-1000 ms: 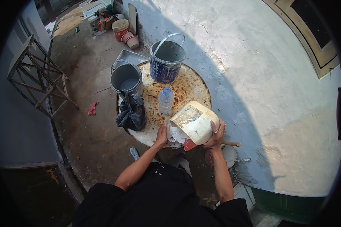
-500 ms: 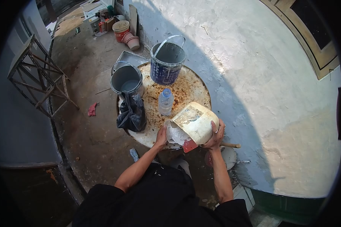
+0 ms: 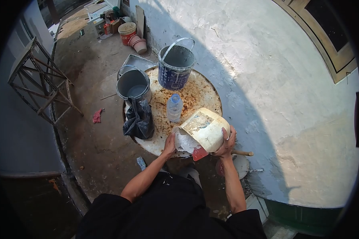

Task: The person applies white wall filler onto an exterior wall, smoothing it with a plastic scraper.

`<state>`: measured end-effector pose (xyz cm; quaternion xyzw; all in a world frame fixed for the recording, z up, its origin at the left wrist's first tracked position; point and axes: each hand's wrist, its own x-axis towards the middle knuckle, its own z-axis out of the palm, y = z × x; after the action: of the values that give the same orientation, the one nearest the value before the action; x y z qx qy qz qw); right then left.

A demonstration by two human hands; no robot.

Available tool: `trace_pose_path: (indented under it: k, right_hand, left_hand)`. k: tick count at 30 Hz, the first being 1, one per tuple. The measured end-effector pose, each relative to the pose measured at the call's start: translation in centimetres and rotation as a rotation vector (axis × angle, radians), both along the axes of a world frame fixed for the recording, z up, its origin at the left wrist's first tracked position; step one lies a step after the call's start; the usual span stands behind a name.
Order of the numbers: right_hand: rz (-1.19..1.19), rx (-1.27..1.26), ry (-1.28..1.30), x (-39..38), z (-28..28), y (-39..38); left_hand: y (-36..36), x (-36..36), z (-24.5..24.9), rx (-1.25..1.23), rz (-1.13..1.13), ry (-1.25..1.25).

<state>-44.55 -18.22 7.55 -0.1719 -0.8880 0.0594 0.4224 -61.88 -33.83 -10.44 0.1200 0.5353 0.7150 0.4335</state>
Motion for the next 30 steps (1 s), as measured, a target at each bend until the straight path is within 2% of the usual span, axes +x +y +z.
trace_pose_path:
  k: [7,14,22,30]
  right_hand:
    - [0.010,0.010,-0.077,0.0,0.3,0.7]
    - [0.030,-0.017,-0.030,-0.3,0.2,0.4]
    - [-0.010,-0.044,0.043,-0.4,-0.6,0.1]
    - [-0.014,-0.042,0.073,-0.2,-1.3,0.4]
  left_hand:
    - [0.2,0.0,-0.9,0.050,-0.010,-0.085]
    - [0.4,-0.3,-2.0,0.022,0.009,-0.027]
    - [0.2,-0.2,-0.9,0.007,0.009,0.032]
    - [-0.1,-0.5,-0.5,0.027,-0.033,-0.023]
